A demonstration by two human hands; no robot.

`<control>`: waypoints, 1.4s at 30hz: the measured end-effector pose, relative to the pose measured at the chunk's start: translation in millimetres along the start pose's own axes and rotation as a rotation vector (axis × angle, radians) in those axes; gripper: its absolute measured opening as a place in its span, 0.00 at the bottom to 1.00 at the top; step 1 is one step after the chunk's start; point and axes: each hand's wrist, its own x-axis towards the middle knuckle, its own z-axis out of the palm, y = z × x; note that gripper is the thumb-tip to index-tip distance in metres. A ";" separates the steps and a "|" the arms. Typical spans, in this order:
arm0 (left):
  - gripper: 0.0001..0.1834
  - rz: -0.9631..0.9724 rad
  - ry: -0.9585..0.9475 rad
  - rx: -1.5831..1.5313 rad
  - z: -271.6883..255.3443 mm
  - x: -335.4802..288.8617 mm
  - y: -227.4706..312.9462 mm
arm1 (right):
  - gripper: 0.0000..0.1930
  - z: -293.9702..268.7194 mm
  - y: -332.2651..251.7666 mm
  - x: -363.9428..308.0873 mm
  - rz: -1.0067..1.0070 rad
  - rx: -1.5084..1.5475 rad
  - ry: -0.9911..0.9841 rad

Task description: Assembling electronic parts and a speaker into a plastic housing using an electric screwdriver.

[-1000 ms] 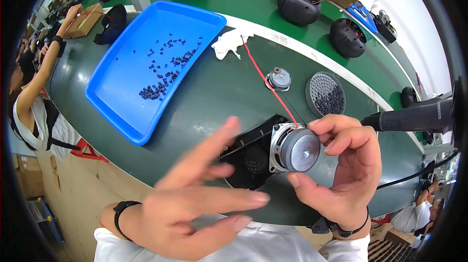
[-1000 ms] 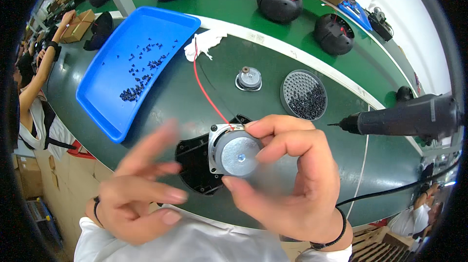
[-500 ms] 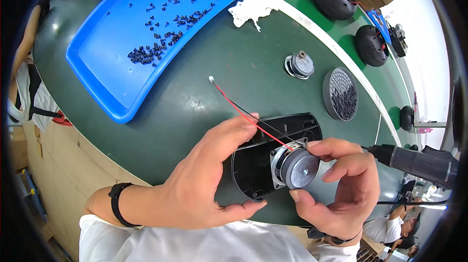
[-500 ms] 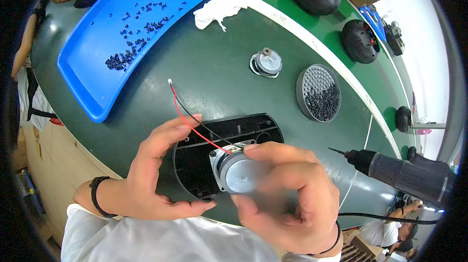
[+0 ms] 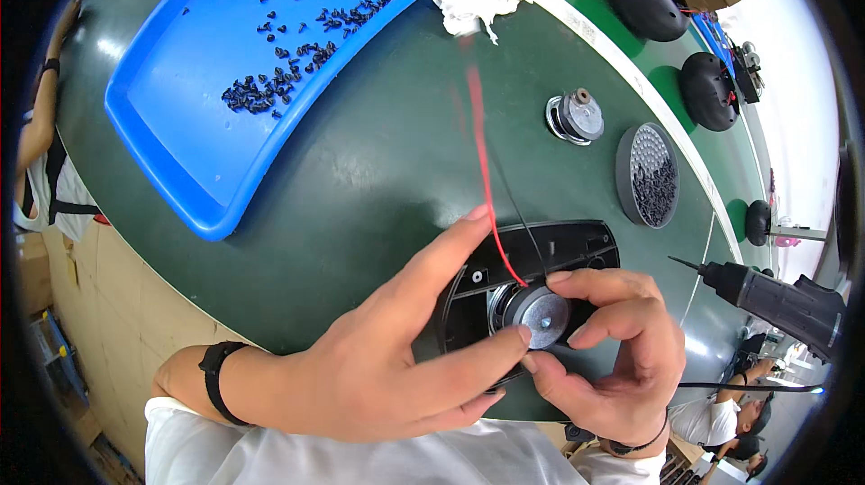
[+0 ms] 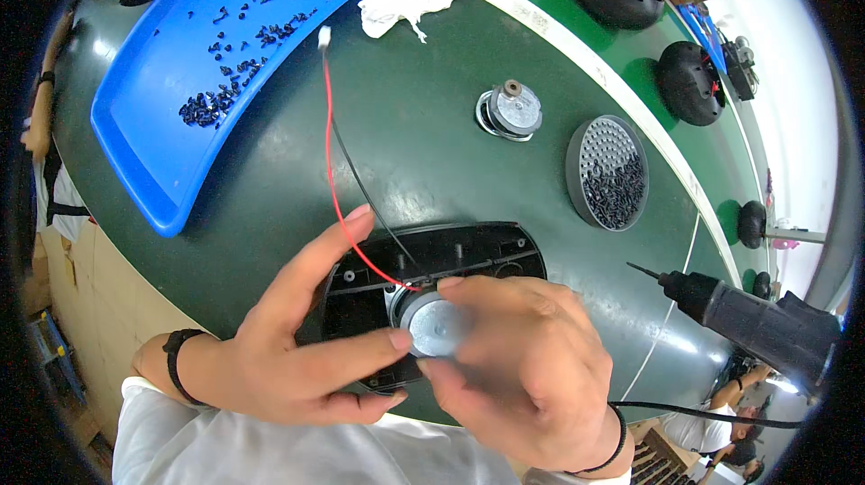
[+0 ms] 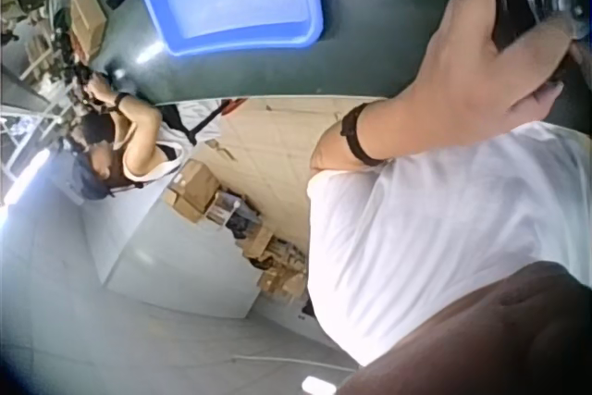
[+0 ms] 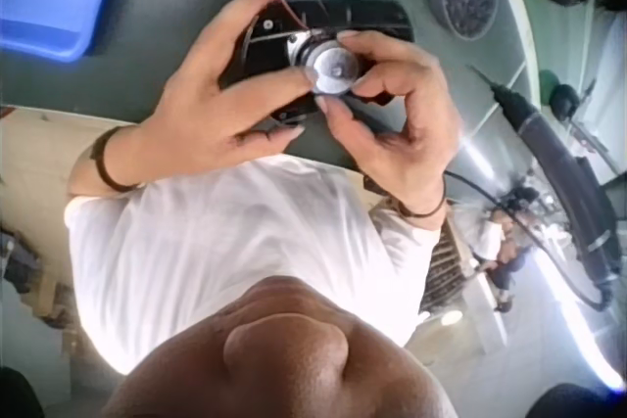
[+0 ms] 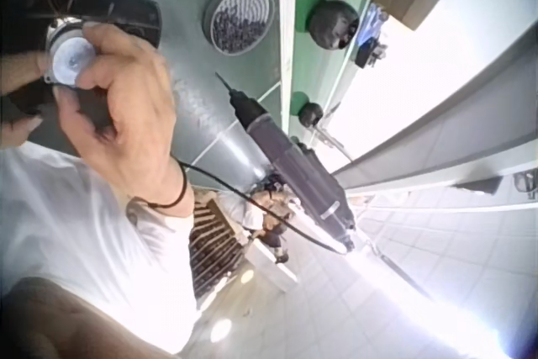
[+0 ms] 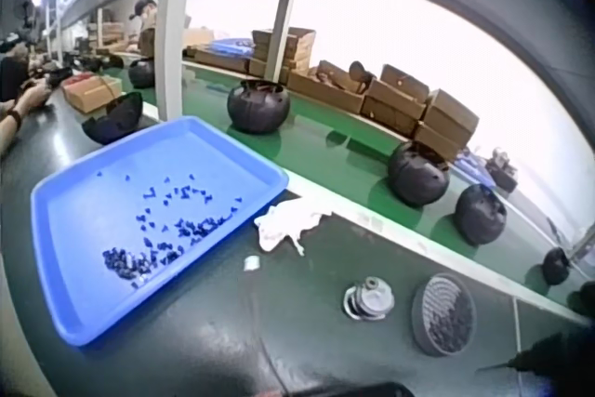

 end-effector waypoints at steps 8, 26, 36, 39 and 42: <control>0.22 -0.003 -0.045 0.017 2.6 -2.6 -3.2 | 0.20 8.1 -8.0 -3.4 0.048 -0.178 0.033; 0.20 -0.028 -0.026 0.056 1.0 3.2 -7.7 | 0.21 13.1 -3.7 -3.9 0.190 -0.158 0.062; 0.21 0.018 -0.022 0.104 0.9 3.6 -10.5 | 0.22 14.6 -3.6 -3.5 0.222 -0.100 0.095; 0.21 0.048 -0.052 0.129 0.7 4.0 -9.7 | 0.23 14.0 -1.5 -6.7 0.183 -0.128 0.094; 0.21 0.012 -0.032 0.100 2.2 4.6 -7.6 | 0.23 15.9 -1.3 -5.1 0.219 -0.059 0.120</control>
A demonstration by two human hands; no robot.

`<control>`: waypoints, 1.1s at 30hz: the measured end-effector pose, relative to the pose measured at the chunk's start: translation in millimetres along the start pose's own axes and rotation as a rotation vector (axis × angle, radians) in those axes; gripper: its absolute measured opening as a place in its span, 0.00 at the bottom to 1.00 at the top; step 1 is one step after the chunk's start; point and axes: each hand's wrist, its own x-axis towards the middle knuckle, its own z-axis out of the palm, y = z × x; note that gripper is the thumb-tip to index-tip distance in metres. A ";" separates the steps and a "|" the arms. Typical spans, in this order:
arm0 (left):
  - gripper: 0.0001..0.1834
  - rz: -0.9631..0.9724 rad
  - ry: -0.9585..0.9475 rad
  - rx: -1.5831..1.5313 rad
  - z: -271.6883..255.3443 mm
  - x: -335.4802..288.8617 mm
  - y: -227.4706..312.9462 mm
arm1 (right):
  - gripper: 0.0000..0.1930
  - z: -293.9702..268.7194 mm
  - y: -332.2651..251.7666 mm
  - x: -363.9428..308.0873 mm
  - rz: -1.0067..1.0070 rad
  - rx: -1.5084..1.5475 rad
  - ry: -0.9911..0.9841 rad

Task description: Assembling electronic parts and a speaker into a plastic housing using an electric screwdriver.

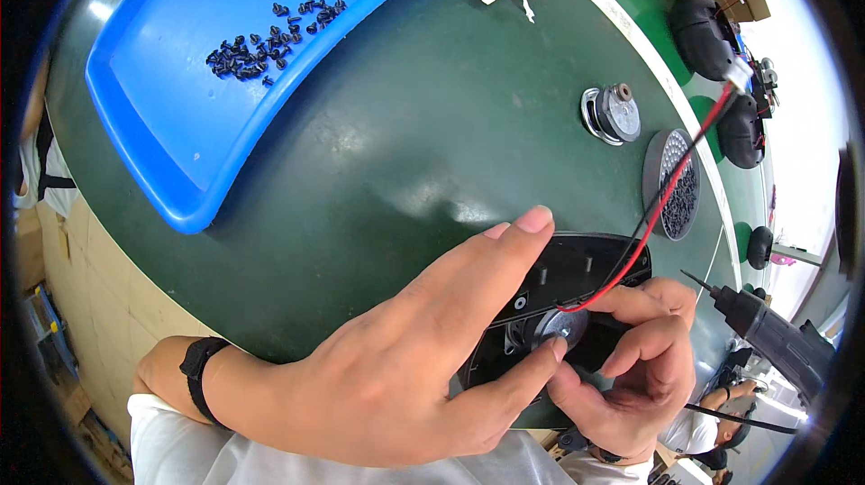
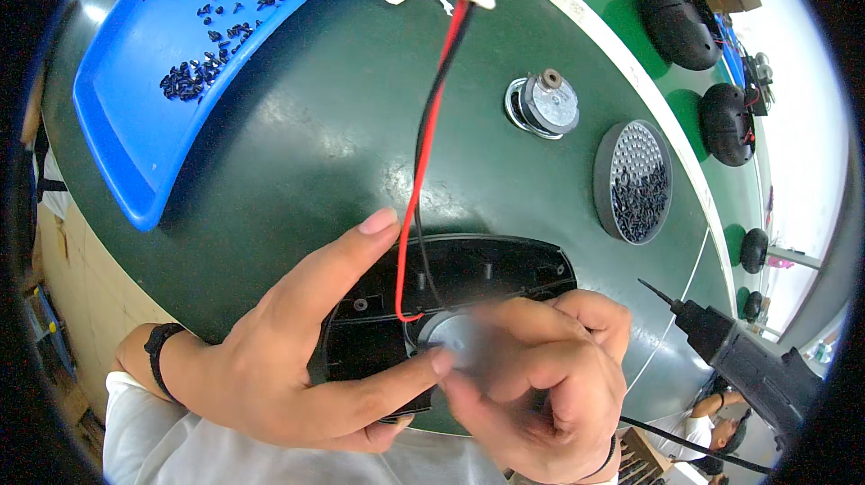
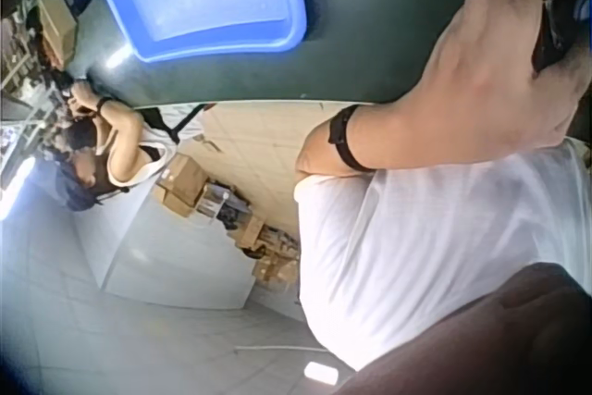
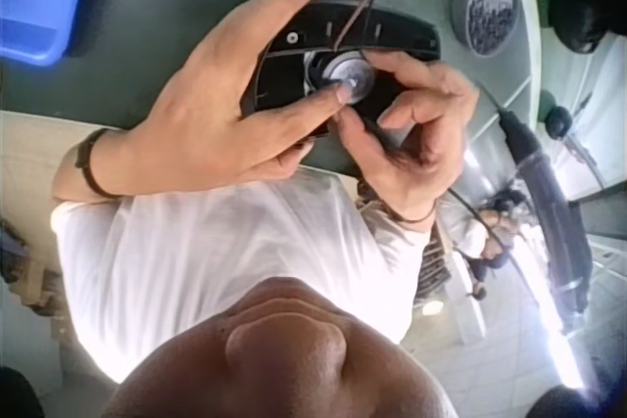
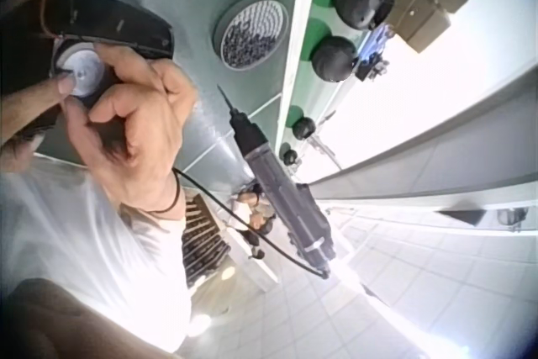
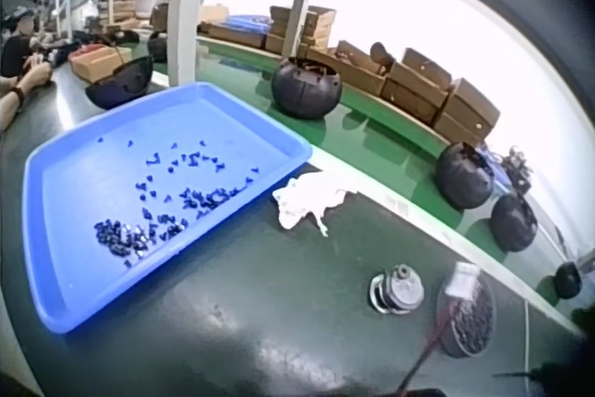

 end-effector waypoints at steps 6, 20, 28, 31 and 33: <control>0.22 0.001 -0.006 0.060 0.1 -0.8 1.1 | 0.22 1.1 -1.1 0.4 0.028 0.032 0.006; 0.22 0.021 -0.121 0.209 -15.3 18.3 -12.6 | 0.21 2.2 -11.7 32.3 -0.077 -0.293 -0.062; 0.23 0.048 -0.132 0.271 -16.0 33.4 -22.4 | 0.18 -2.5 4.4 45.3 -0.154 -0.296 -0.080; 0.23 0.048 -0.143 0.284 -16.4 34.2 -27.8 | 0.19 2.0 5.8 46.9 -0.157 -0.286 -0.050; 0.23 0.073 -0.131 0.284 -15.7 34.8 -32.4 | 0.19 2.7 6.5 48.4 -0.183 -0.295 -0.050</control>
